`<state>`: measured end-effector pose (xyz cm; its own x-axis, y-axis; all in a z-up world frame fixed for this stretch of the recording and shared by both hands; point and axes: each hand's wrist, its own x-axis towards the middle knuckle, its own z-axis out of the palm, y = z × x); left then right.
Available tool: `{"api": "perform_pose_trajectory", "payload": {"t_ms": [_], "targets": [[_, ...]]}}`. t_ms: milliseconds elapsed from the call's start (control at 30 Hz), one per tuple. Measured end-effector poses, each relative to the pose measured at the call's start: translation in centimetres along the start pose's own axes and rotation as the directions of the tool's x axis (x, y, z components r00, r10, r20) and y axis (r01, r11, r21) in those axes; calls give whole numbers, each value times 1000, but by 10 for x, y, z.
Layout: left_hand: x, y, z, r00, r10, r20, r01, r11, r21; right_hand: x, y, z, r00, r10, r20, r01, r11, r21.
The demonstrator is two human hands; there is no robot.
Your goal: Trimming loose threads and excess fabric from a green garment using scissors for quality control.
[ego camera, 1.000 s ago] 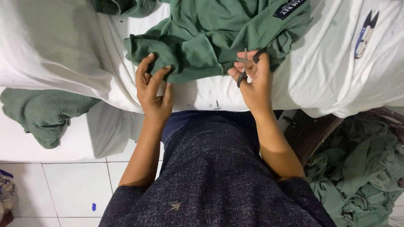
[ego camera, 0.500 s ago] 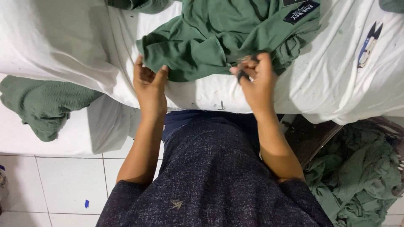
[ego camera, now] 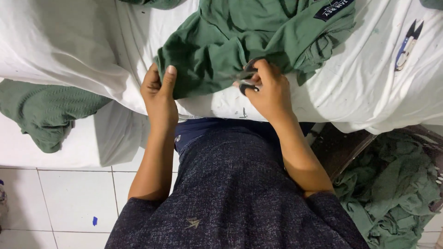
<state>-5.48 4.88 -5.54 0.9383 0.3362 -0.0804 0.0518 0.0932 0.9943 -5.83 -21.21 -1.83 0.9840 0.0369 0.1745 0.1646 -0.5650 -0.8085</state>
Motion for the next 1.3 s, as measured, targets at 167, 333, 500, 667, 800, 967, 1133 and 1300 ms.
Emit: {"api": "perform_pose_trajectory", "payload": {"t_ms": [167, 333, 500, 667, 800, 967, 1133, 1300], "targets": [[-4, 40, 7, 994, -74, 83, 95, 953, -288, -1, 24, 3, 990, 24, -142, -41, 992, -119], [-3, 37, -4, 966, -173, 190, 234, 900, -369, 4, 2, -20, 979, 199, 54, -206, 940, 271], [-2, 48, -4, 967, -122, 223, 187, 935, -301, 3, 7, -26, 974, 181, 136, -223, 865, 449], [0, 50, -14, 979, -69, 193, 77, 996, -33, -2, -14, -18, 977, 145, -155, -72, 914, 399], [1, 54, -12, 952, -65, 298, 41, 995, 88, -7, -28, 1, 992, -112, -59, 126, 908, 399], [5, 40, -14, 957, 20, 288, -84, 973, 213, 0, -22, 48, 940, -315, 129, 320, 947, -17], [11, 30, -21, 973, -27, 230, -9, 988, 153, -2, -13, 58, 949, -310, 58, 302, 947, 109], [12, 27, -17, 980, -14, 196, -8, 993, 114, -19, -7, 36, 998, -4, 60, -33, 795, 605]]}}
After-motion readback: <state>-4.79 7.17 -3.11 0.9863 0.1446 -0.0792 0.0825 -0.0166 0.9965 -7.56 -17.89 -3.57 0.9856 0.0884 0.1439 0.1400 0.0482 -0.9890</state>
